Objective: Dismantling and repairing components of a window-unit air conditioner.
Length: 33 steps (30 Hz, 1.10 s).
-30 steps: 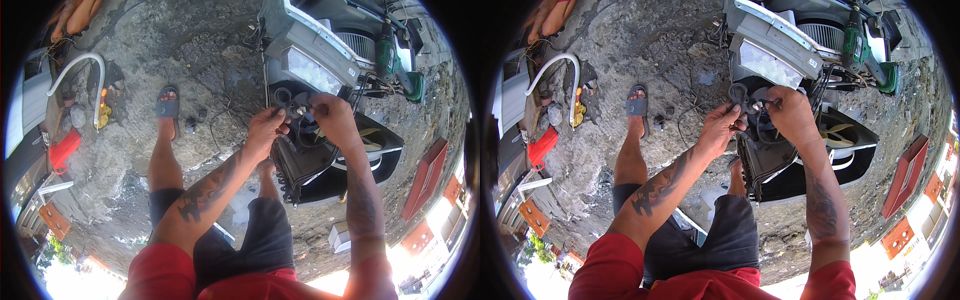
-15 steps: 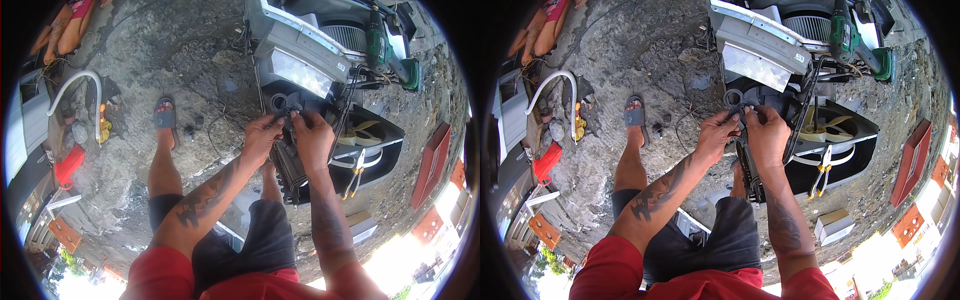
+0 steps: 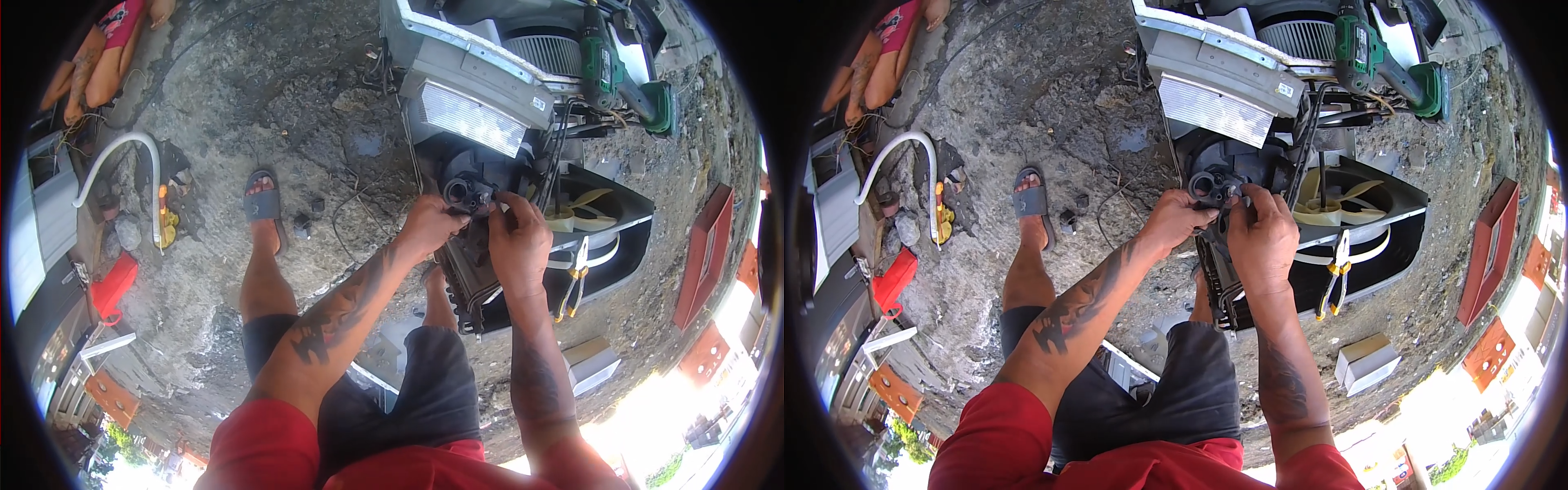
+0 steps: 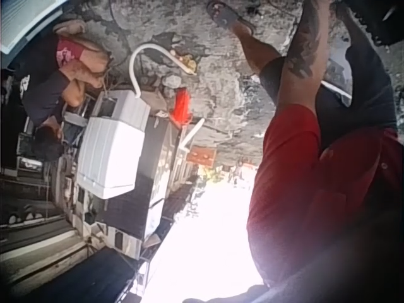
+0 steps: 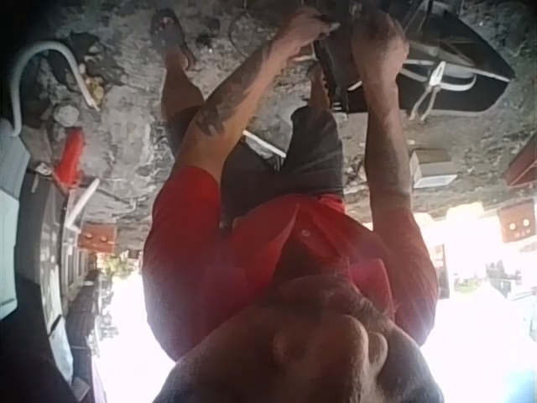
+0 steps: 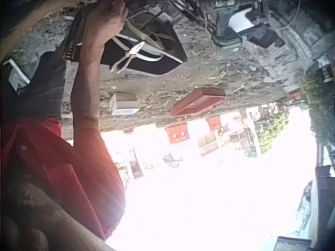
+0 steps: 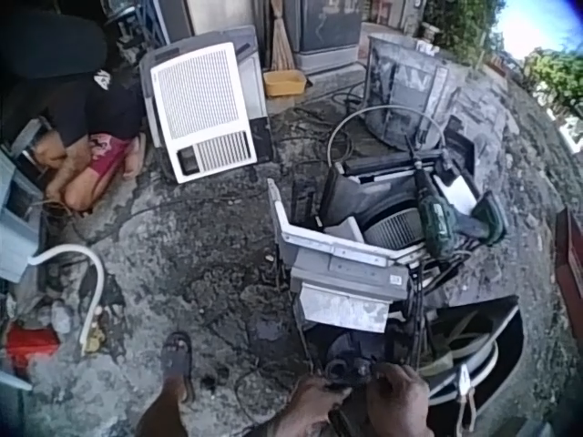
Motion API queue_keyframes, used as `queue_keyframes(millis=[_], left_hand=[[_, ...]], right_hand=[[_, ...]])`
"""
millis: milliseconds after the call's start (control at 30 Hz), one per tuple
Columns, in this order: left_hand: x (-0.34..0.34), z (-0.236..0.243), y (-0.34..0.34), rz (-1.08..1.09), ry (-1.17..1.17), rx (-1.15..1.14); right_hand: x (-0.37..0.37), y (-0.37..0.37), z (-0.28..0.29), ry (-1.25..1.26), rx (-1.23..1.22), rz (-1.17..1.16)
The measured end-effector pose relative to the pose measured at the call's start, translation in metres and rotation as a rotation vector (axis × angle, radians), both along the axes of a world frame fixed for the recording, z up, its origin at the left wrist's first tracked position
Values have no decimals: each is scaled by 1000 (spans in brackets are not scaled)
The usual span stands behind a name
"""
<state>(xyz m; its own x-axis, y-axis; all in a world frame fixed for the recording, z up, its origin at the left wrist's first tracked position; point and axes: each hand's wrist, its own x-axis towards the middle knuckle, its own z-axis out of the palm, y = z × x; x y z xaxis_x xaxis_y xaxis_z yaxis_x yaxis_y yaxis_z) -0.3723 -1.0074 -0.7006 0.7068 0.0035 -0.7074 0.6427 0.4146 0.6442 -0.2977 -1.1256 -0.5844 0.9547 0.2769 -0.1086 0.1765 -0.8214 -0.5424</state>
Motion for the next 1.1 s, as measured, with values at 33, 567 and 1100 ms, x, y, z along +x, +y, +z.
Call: queue_keyframes(millis=[33,567,1100], left_hand=[[3,4,2,-51,53,-29],[35,26,-2,-244,-8,260],[31,28,0,-217,99,226]], right_hand=[[4,-6,1,14,-18,-8],[-2,-11,-12,-9,-250,118],[-7,-4,-29,-51,-383,156]])
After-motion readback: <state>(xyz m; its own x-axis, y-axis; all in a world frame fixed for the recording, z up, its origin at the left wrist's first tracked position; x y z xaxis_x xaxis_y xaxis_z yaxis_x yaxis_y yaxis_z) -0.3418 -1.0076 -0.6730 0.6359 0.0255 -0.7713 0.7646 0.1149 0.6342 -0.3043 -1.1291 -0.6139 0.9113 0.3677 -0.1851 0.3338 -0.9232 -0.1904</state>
